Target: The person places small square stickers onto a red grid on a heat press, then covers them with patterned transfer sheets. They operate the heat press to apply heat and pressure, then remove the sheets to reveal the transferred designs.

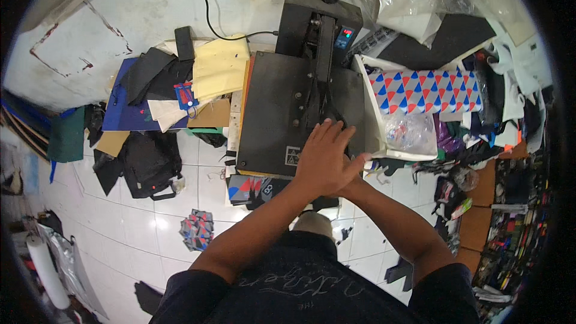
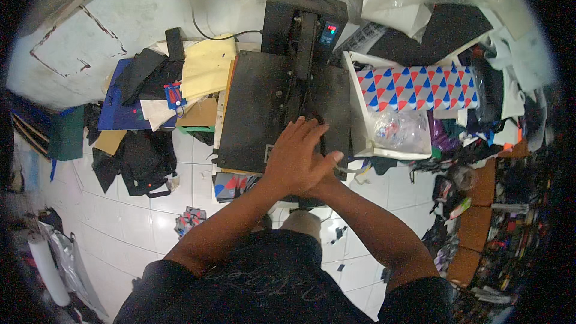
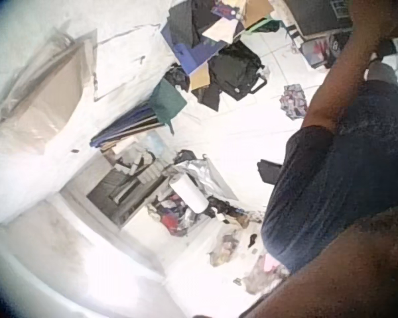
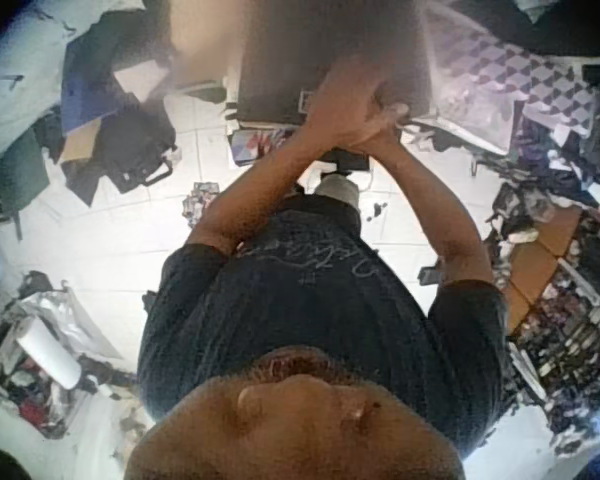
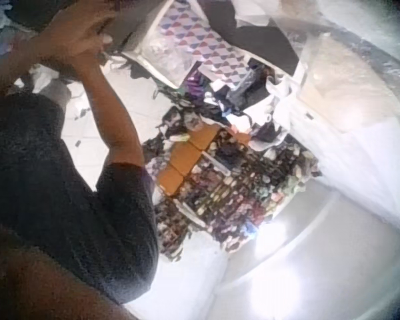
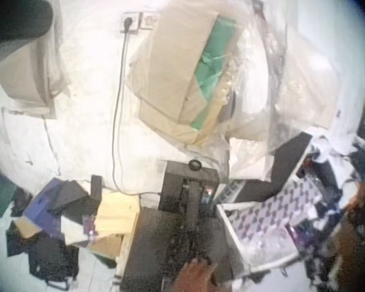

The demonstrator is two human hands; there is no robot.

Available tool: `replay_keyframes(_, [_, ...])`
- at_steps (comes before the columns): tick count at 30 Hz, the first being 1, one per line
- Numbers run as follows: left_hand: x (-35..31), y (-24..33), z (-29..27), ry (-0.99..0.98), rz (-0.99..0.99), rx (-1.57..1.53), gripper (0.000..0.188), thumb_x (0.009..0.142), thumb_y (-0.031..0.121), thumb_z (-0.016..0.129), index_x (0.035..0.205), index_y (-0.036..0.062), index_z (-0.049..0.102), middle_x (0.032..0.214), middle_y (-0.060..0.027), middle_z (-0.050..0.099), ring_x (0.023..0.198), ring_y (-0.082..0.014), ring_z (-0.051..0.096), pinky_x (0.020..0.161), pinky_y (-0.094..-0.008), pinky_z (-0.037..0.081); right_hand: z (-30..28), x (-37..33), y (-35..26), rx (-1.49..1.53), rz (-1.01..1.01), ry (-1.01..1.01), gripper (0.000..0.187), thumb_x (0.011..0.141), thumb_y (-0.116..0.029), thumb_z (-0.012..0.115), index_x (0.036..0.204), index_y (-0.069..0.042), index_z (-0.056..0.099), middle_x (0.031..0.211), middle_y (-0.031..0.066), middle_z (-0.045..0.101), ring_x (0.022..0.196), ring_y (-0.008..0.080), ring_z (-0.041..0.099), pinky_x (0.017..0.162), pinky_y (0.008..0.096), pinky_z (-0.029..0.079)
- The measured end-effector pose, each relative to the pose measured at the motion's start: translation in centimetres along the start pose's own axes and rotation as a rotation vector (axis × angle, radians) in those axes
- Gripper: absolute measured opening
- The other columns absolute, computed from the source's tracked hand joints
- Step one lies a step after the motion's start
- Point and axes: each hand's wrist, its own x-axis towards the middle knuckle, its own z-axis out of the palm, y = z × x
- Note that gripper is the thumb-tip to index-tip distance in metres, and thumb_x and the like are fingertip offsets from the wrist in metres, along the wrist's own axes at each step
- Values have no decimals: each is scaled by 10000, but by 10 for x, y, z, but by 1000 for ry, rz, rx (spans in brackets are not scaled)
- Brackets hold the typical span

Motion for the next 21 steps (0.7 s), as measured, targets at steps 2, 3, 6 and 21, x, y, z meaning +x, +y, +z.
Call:
replay_keyframes(2, [1, -13, -2, 41, 9, 73, 620, 867, 491, 568, 1270, 20, 534, 1318, -271, 497, 1300, -455, 389, 1107, -512, 266, 9, 6, 3, 14, -22, 12, 511, 781, -428, 700, 1059, -4, 639, 1008, 216, 663, 972, 350, 641, 877, 454, 492])
replay_keyframes(3, [0, -15, -1, 63, 21, 78, 619, 863, 486, 576, 1275, 27, 532, 1322, -263, 499, 1303, -450, 389, 1105, -509, 274, 12, 8, 4, 9, -23, -6, 510, 780, -428, 699, 1059, -6, 639, 1009, 215, 663, 971, 350, 642, 876, 454, 493])
replay_keyframes(6, [-10, -28, 12, -208, -157, 29, 574, 850, 459, 602, 1251, 50, 564, 1329, -229, 510, 1308, -416, 399, 1092, -483, 312, 22, 2, 10, -41, 16, -30, 506, 779, -428, 695, 1060, -11, 640, 1011, 213, 665, 967, 352, 643, 872, 455, 495])
replay_keyframes(21, [-17, -29, 16, -34, -149, -121, 371, 974, 343, 480, 1124, 44, 642, 1146, -155, 637, 1070, -308, 596, 926, -383, 442, 63, -23, 38, -97, 112, 91, 576, 689, -431, 738, 1098, -40, 634, 1007, 208, 658, 946, 378, 624, 828, 470, 507])
